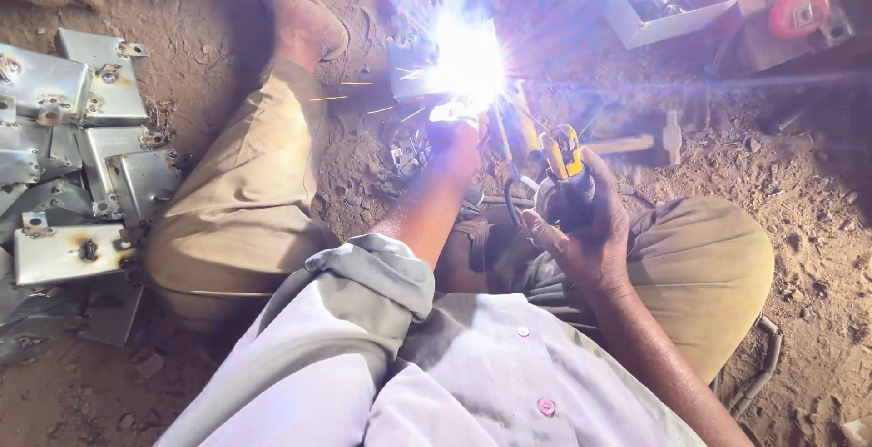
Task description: The person sits on the ground and uses a handheld welding tool to join metal components on small rectangular metal boxes. They repeatedly pick up a box, weld specific points on its surface, and place it back down, handling the items one at a time.
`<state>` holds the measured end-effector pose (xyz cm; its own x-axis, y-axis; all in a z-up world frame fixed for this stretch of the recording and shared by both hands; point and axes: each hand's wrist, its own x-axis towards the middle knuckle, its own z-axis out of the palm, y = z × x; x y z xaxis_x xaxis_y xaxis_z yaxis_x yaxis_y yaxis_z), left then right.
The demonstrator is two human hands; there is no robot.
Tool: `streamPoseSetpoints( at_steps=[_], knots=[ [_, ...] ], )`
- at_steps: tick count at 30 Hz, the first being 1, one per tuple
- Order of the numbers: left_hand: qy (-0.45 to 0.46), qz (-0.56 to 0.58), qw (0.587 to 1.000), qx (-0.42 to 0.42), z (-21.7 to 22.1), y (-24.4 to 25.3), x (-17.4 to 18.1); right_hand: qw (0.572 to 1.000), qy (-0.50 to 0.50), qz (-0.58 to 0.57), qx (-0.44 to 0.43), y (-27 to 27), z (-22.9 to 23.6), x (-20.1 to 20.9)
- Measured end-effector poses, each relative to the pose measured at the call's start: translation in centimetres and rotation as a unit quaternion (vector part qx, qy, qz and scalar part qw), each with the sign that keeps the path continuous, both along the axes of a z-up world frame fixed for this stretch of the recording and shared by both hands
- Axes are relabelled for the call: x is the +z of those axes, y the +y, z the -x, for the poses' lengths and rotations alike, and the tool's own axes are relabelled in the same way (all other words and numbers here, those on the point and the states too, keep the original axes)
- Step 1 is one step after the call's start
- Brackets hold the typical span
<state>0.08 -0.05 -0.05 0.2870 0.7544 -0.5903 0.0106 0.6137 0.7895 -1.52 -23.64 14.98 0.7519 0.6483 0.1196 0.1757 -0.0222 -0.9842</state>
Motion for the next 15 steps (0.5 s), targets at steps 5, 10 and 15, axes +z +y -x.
streamPoseSetpoints(
  at_steps=[5,10,15],
  knots=[
    [0.002,-0.001,1.0,0.011,-0.4,0.2,-1.4,1.0,0.023,-0.021,0.002,-0.1,0.0,0.0],
    [-0.054,0.018,0.998,0.019,-0.6,0.4,-3.4,0.999,0.003,0.033,-0.019,-0.2,0.0,0.2],
    [0.039,0.016,0.999,-0.011,0.2,0.0,-0.7,1.0,0.024,0.006,-0.011,0.0,0.0,0.3]
  ],
)
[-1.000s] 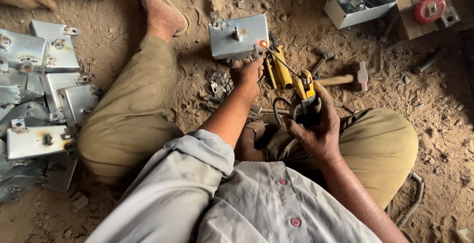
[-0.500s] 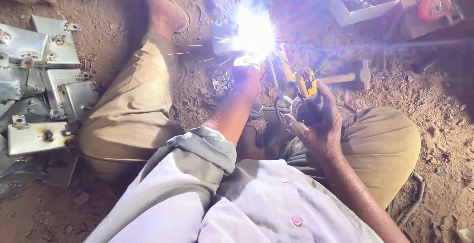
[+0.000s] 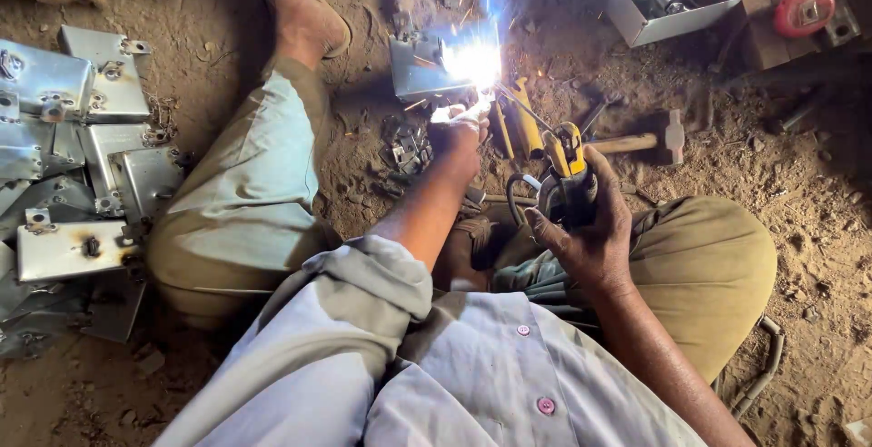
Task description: The person sits on the ground and uses a handheld welding tool to join metal components on small rectangular metal boxes. They repeatedly pick up a box, weld specific points on its surface, and place it back down, handling the items one at a time.
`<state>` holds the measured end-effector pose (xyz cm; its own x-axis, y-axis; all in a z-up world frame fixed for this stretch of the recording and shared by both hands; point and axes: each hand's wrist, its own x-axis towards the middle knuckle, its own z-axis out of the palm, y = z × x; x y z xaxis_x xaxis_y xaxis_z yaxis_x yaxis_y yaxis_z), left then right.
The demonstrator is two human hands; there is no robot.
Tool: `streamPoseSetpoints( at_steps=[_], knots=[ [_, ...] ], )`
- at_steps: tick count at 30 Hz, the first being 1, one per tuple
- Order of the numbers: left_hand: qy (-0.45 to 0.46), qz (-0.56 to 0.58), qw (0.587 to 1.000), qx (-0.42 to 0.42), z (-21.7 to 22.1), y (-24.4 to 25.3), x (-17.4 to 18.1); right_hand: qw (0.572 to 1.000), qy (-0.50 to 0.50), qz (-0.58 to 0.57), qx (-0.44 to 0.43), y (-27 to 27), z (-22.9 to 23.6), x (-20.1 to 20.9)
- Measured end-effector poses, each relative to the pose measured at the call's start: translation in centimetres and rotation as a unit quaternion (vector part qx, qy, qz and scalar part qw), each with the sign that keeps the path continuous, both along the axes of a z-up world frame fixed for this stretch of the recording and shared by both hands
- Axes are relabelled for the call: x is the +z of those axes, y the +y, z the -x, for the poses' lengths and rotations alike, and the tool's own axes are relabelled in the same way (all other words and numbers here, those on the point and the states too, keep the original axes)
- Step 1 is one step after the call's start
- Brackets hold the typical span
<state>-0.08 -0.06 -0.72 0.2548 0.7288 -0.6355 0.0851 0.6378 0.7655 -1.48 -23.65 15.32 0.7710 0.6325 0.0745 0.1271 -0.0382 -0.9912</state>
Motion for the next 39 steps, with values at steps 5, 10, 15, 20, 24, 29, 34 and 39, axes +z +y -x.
streamPoseSetpoints(
  at_steps=[5,10,15,20,24,29,34,39],
  knots=[
    [-0.014,-0.013,0.99,-0.136,4.0,-2.2,6.0,0.995,-0.011,-0.095,0.042,0.1,0.2,-0.5],
    [-0.043,0.019,0.925,-0.378,9.9,-5.6,11.1,0.996,-0.024,-0.083,0.019,-0.6,0.4,-0.4],
    [-0.164,0.125,0.885,-0.418,12.3,-7.9,12.0,0.969,-0.238,0.064,0.012,-0.2,0.5,0.4],
    [-0.152,0.169,0.891,-0.394,13.1,-8.2,11.2,0.915,-0.371,0.152,0.046,0.3,0.4,1.4],
    [-0.145,0.177,0.89,-0.394,13.1,-8.1,10.9,0.906,-0.392,0.153,0.047,0.6,0.7,1.6],
    [-0.153,0.187,0.888,-0.391,13.1,-8.1,10.5,0.905,-0.384,0.176,0.052,0.9,0.8,2.0],
    [-0.149,0.203,0.889,-0.382,12.7,-8.2,9.6,0.903,-0.385,0.179,0.059,1.1,0.8,2.1],
    [-0.116,0.205,0.896,-0.377,13.0,-8.1,10.3,0.9,-0.389,0.187,0.063,0.9,0.7,1.7]
  ],
)
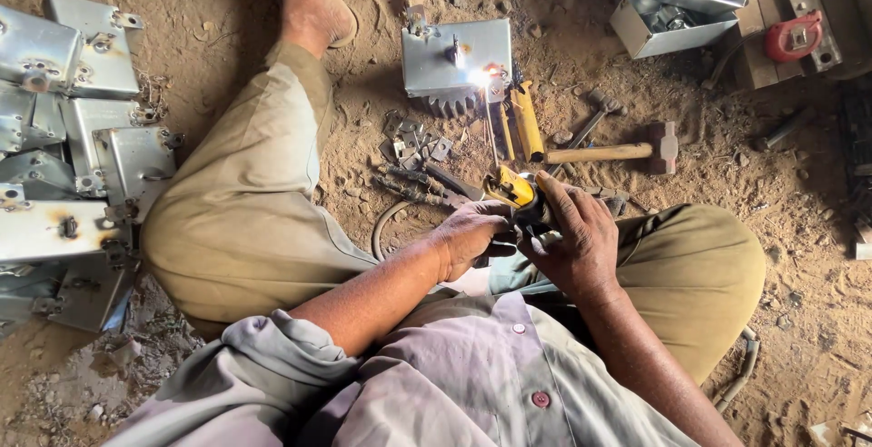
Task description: The person sits on the ground and uses a handheld welding tool to join metal components on small rectangular metal boxes. They repeatedly pick up a box, weld specific points on its surface, and place it back down, handling the items one at a time.
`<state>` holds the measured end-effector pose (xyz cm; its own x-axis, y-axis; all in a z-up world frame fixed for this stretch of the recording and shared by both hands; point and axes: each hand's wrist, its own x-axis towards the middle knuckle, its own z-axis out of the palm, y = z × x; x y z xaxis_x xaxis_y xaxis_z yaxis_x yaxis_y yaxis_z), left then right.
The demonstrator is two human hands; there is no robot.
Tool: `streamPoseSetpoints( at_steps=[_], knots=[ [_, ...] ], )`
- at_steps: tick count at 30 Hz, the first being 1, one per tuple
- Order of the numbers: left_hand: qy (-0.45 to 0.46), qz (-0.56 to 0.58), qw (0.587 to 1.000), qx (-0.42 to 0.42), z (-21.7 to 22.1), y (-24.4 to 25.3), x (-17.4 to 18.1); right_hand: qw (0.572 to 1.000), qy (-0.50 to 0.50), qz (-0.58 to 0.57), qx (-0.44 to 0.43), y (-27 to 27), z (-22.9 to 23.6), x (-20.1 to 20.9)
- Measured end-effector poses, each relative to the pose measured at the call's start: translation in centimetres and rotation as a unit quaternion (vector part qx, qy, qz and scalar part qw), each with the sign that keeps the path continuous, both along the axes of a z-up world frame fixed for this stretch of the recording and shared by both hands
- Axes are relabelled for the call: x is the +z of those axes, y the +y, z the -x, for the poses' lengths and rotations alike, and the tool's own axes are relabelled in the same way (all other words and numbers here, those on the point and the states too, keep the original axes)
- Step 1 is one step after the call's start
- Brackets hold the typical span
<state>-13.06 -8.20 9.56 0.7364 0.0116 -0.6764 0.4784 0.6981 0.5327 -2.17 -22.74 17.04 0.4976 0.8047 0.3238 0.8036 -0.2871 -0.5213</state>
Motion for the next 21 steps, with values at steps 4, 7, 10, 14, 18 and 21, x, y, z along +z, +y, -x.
streamPoseSetpoints(
  at_steps=[4,7,10,14,18,21],
  knots=[
    [-0.078,0.059,0.994,0.04,0.1,-0.1,-0.5,1.0,-0.018,-0.007,0.0,-0.1,0.0,-0.7],
    [-0.045,0.045,0.998,0.028,0.1,0.0,0.1,1.0,-0.005,0.023,-0.007,-0.4,-0.1,-1.0],
    [0.035,-0.004,0.999,-0.001,-0.3,0.0,0.6,1.0,0.008,0.026,-0.014,-0.3,0.0,-1.2],
    [-0.027,0.033,0.999,0.021,-0.3,-0.1,-0.3,1.0,0.0,-0.003,-0.001,-0.2,0.0,-0.7],
    [-0.033,0.027,0.999,0.002,-0.4,-0.3,-1.5,1.0,0.013,0.012,-0.007,-0.1,0.0,-0.1],
    [-0.034,0.05,0.998,0.013,-0.4,-0.3,-1.8,1.0,0.009,0.002,-0.002,0.0,0.0,0.3]
  ],
)
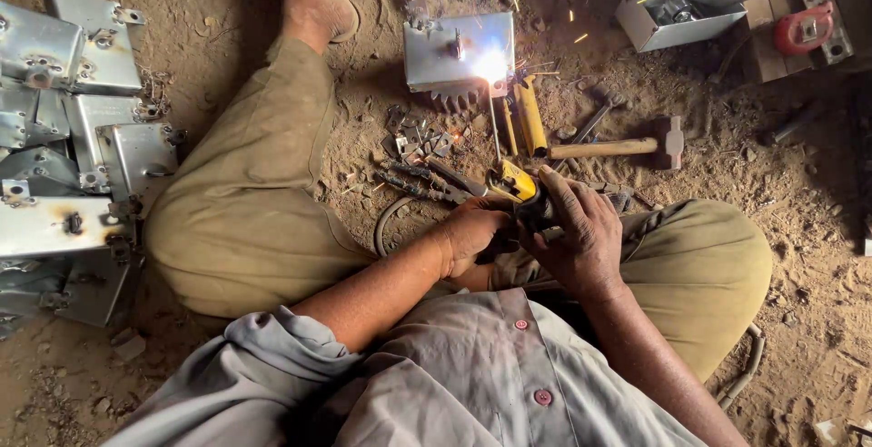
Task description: The person sits on the ground and uses a handheld welding tool to join metal components on small rectangular metal boxes. They repeatedly pick up a box, weld specific points on its surface, and place it back down, handling the items one at a time.
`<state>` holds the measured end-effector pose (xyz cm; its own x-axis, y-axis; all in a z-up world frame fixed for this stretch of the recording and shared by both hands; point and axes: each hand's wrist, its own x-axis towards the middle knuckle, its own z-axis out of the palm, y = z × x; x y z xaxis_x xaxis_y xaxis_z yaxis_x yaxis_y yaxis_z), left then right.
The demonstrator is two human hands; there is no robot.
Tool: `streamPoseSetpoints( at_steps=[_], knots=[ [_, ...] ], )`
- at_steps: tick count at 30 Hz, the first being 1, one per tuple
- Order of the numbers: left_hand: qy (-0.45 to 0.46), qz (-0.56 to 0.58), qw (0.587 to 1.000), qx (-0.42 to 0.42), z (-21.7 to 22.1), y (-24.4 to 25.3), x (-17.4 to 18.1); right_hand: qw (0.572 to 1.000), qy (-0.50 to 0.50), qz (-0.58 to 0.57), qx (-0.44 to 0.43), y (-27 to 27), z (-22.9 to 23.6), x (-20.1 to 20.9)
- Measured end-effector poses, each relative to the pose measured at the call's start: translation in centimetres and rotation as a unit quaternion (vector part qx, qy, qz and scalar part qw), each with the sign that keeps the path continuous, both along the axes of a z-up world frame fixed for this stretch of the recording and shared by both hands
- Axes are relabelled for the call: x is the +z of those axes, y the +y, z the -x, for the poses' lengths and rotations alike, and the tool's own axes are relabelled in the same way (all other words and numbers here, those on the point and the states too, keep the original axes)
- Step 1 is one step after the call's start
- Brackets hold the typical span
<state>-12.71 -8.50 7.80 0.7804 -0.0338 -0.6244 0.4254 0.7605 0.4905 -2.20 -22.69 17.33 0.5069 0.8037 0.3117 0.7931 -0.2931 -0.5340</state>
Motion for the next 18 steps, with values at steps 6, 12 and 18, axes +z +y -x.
streamPoseSetpoints(
  at_steps=[6,12,18],
  knots=[
    [-0.01,-0.047,0.999,-0.017,0.0,0.4,1.5,0.995,0.083,-0.015,-0.045,-0.1,0.1,-0.8],
    [0.013,-0.272,0.962,-0.005,-1.1,5.6,1.2,0.812,0.445,-0.357,-0.12,-3.2,-1.0,-4.1],
    [0.153,-0.523,0.828,0.132,0.1,14.5,-4.6,0.755,0.401,-0.458,-0.243,-7.3,-4.7,-5.6]
  ],
)
